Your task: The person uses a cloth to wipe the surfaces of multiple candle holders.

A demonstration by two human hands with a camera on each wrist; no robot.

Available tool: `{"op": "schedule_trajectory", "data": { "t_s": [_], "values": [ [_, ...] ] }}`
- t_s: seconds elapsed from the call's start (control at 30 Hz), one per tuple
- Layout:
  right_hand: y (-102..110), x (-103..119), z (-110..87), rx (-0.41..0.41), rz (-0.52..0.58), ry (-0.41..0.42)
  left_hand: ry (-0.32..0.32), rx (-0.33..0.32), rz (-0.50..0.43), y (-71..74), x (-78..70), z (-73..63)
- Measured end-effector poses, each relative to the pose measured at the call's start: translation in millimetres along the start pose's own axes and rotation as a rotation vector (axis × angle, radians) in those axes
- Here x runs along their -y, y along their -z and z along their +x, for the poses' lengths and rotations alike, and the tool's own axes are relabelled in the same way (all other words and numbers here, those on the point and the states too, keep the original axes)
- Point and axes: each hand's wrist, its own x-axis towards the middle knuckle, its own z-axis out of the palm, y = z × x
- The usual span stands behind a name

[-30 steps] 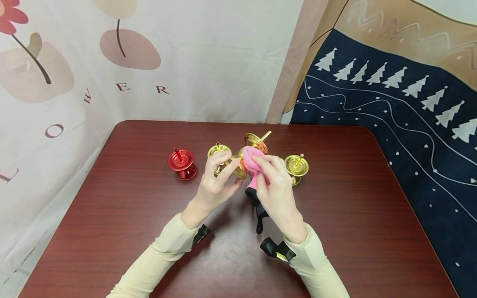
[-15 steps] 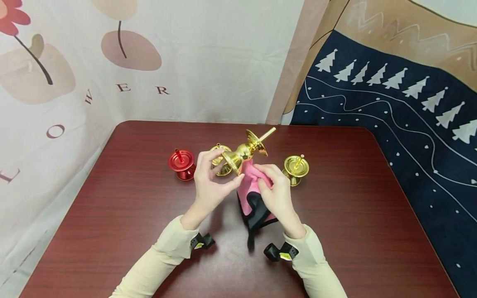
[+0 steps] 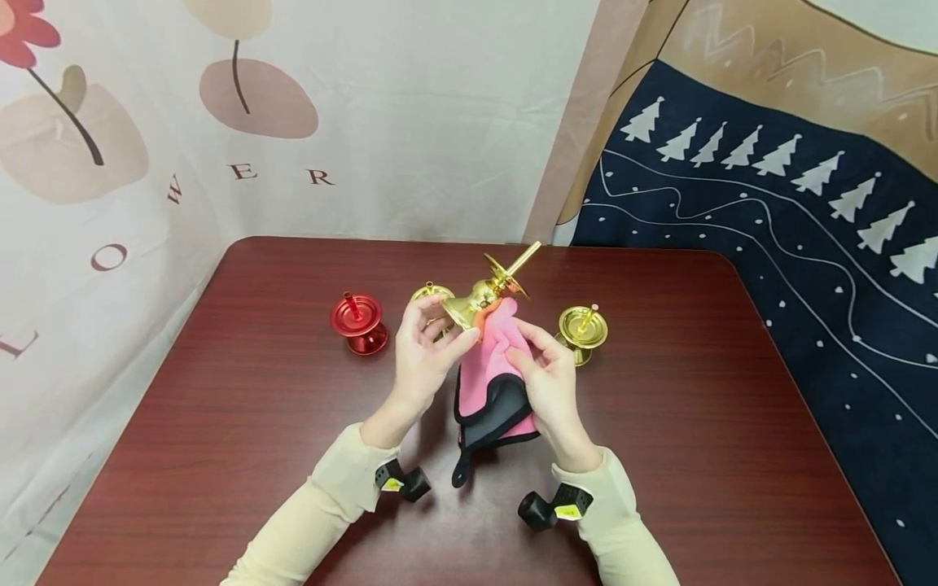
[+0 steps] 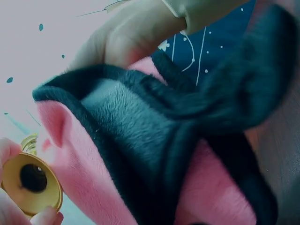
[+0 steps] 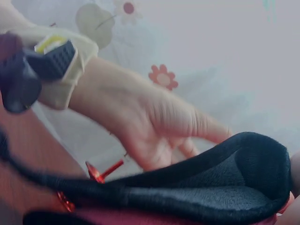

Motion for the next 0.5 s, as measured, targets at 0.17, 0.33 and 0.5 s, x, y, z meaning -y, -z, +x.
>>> {"op": "schedule_trajectory", "data": {
  "t_s": [0.17,0.33,0.5],
  "values": [
    [-2.3,5.8,-5.8,0.052,-0.011,0.086,0.093,-0.058,-0.019,1.1,2.8,2.0],
    [-1.6,6.0,-7.0,-0.009,0.016,0.088,0.205,-0.077,-0.107,0.7,1.5,1.4],
    [-0.1,2.0,-6.1,-0.039,0.000,0.127,0.302,0.008,-0.215,1.5,-3.1,0.5]
  ]
}}
